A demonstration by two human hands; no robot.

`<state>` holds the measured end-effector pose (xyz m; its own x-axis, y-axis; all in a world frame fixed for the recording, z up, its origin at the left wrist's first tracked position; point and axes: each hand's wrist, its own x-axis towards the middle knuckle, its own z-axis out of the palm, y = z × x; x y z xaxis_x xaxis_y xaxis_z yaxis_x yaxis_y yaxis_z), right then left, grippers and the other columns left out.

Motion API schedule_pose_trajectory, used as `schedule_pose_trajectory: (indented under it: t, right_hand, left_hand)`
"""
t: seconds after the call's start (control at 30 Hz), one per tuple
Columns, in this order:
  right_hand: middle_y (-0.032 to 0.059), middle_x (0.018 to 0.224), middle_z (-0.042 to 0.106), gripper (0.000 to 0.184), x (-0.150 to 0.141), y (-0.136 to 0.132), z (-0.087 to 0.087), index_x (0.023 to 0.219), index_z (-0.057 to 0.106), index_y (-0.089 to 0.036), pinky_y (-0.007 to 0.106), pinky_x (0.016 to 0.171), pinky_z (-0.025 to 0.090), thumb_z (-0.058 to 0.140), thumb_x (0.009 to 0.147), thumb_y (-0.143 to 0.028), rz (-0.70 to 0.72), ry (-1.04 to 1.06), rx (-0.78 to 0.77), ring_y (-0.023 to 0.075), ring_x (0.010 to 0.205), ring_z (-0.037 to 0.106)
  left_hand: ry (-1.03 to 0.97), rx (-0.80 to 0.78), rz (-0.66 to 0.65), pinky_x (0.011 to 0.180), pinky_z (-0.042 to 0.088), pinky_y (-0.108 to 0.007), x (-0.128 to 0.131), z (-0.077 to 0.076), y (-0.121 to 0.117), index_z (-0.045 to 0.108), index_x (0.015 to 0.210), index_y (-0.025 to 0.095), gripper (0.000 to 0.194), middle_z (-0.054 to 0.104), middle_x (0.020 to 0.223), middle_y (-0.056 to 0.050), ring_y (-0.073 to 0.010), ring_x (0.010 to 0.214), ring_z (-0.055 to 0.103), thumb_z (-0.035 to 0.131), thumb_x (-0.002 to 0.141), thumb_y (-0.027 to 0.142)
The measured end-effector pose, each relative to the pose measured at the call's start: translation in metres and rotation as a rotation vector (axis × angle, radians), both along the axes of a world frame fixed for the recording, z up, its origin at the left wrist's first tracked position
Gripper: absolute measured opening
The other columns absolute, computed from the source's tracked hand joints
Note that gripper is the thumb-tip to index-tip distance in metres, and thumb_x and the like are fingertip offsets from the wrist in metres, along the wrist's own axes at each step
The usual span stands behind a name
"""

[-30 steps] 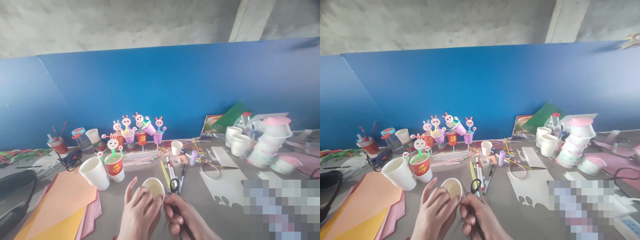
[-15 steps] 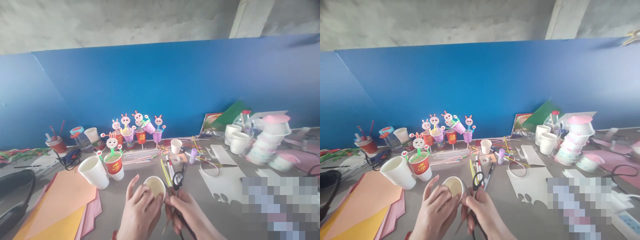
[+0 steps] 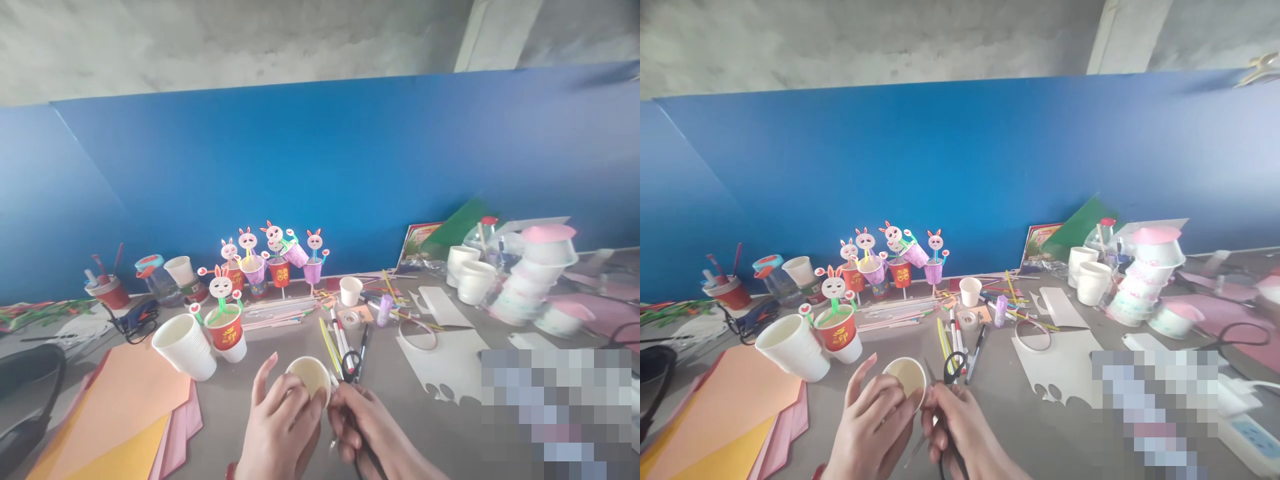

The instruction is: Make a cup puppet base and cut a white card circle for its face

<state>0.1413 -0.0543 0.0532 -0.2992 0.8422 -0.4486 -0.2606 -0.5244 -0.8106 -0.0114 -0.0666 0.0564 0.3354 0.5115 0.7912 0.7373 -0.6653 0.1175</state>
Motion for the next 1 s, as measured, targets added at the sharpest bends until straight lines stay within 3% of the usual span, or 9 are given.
schedule_pose_trajectory:
  t: [0.1, 0.23, 0.5, 0.67, 0.9, 1.0]
  right_hand:
    - [-0.0079, 0.046, 0.045, 0.027, -0.002, -0.004, 0.002, 0.059, 0.05, -0.02, 0.016, 0.035, 0.031, 0.064, 0.068, -0.042, -0.089, 0.04, -0.083, 0.0034, 0.035, 0.027]
    - [-0.0072, 0.047, 0.047, 0.028, -0.003, -0.008, 0.003, 0.06, 0.052, -0.02, 0.015, 0.035, 0.03, 0.066, 0.068, -0.043, -0.097, 0.06, -0.082, 0.0032, 0.035, 0.028]
    - [-0.0044, 0.037, 0.049, 0.018, 0.003, -0.004, 0.006, 0.055, 0.05, -0.02, 0.02, 0.035, 0.027, 0.052, 0.07, -0.031, 0.037, -0.241, 0.355, 0.0072, 0.029, 0.039]
    - [-0.0062, 0.044, 0.049, 0.016, 0.004, -0.009, 0.019, 0.058, 0.049, -0.021, 0.019, 0.037, 0.03, 0.053, 0.071, -0.029, 0.025, -0.336, 0.426, 0.007, 0.033, 0.041]
    - [-0.0054, 0.047, 0.052, 0.011, 0.003, -0.012, 0.022, 0.061, 0.05, -0.021, 0.02, 0.038, 0.034, 0.053, 0.069, -0.028, -0.021, -0.361, 0.417, 0.0081, 0.034, 0.043]
    - [-0.0072, 0.041, 0.048, 0.018, 0.01, -0.012, 0.023, 0.061, 0.048, -0.022, 0.021, 0.04, 0.036, 0.053, 0.075, -0.032, 0.026, -0.311, 0.452, 0.0081, 0.032, 0.04]
  left_hand:
    - [0.007, 0.013, -0.001, 0.116, 0.027, -0.046, 0.0, 0.0, 0.001, 0.072, 0.099, 0.022, 0.025, 0.066, 0.066, 0.004, -0.0133, 0.072, 0.063, 0.049, 0.094, 0.013]
    - [0.017, 0.016, -0.01, 0.118, 0.024, -0.043, -0.001, 0.005, 0.0, 0.071, 0.095, 0.023, 0.023, 0.069, 0.067, 0.006, -0.0116, 0.074, 0.066, 0.051, 0.095, 0.011]
    - [-0.073, -0.108, -0.053, 0.114, 0.031, -0.045, -0.001, 0.003, -0.004, 0.066, 0.09, 0.023, 0.021, 0.07, 0.073, 0.004, -0.0141, 0.076, 0.067, 0.054, 0.087, 0.007]
    - [-0.119, -0.14, -0.077, 0.11, 0.036, -0.048, 0.001, 0.005, -0.005, 0.064, 0.089, 0.022, 0.019, 0.07, 0.074, 0.003, -0.0144, 0.076, 0.065, 0.057, 0.085, 0.004]
    - [-0.24, 0.061, -0.011, 0.105, 0.043, -0.045, 0.007, 0.004, -0.004, 0.064, 0.08, 0.021, 0.02, 0.067, 0.065, 0.005, -0.0121, 0.067, 0.062, 0.057, 0.085, 0.003]
    - [-0.247, -0.015, -0.034, 0.103, 0.046, -0.047, 0.0, 0.001, -0.005, 0.06, 0.082, 0.02, 0.022, 0.066, 0.07, 0.003, -0.0131, 0.072, 0.062, 0.055, 0.085, -0.001]
